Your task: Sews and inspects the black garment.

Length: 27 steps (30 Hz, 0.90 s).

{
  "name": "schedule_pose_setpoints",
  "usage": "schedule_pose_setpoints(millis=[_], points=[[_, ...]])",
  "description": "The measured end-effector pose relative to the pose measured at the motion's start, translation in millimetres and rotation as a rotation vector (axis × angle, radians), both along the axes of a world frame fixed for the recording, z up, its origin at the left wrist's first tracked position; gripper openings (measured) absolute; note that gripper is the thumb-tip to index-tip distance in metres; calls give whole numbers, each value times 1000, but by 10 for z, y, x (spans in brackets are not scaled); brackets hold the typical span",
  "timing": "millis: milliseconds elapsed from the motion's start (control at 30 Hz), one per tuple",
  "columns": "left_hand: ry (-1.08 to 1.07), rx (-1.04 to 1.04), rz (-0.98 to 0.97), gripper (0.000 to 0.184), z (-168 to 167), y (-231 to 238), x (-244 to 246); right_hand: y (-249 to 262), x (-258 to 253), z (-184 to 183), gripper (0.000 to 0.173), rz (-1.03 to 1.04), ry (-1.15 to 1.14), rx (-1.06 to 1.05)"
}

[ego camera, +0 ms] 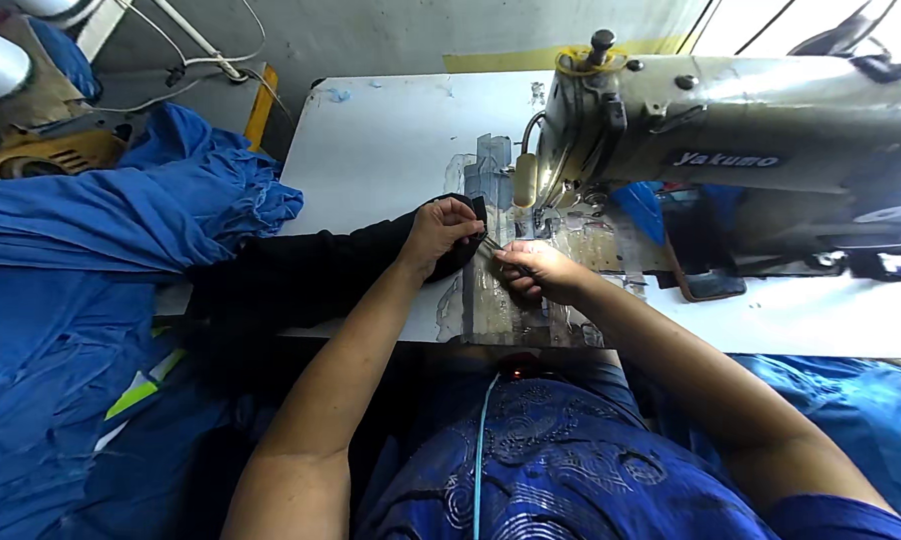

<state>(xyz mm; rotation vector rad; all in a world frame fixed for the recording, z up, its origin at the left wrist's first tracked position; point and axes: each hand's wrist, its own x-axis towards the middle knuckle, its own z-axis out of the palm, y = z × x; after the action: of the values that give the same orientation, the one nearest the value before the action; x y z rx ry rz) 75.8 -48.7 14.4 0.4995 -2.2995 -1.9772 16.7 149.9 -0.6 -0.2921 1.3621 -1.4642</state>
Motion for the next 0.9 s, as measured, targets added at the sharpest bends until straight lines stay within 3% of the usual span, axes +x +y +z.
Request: schedule_pose_setpoints(millis=[167,400,633,767,833,900], points=[[-3,13,-6,13,-4,-11,-16,-45,-26,-34,22,39,75,-20],[29,-15,-4,13,-22,-3,-14,-129,-220,110,21,236,522,166],[42,15,6,11,-47,-14,-11,-159,-274,186,27,418,786,232],[144,-43,80,12,-104,9,25,58,-215,165,26,246,602,92],[252,-229,37,18,-79,32,115,254,-193,173,24,90,386,25],[329,-551,-57,19,12,57,245,464,-179,146,26,-2,293,8]])
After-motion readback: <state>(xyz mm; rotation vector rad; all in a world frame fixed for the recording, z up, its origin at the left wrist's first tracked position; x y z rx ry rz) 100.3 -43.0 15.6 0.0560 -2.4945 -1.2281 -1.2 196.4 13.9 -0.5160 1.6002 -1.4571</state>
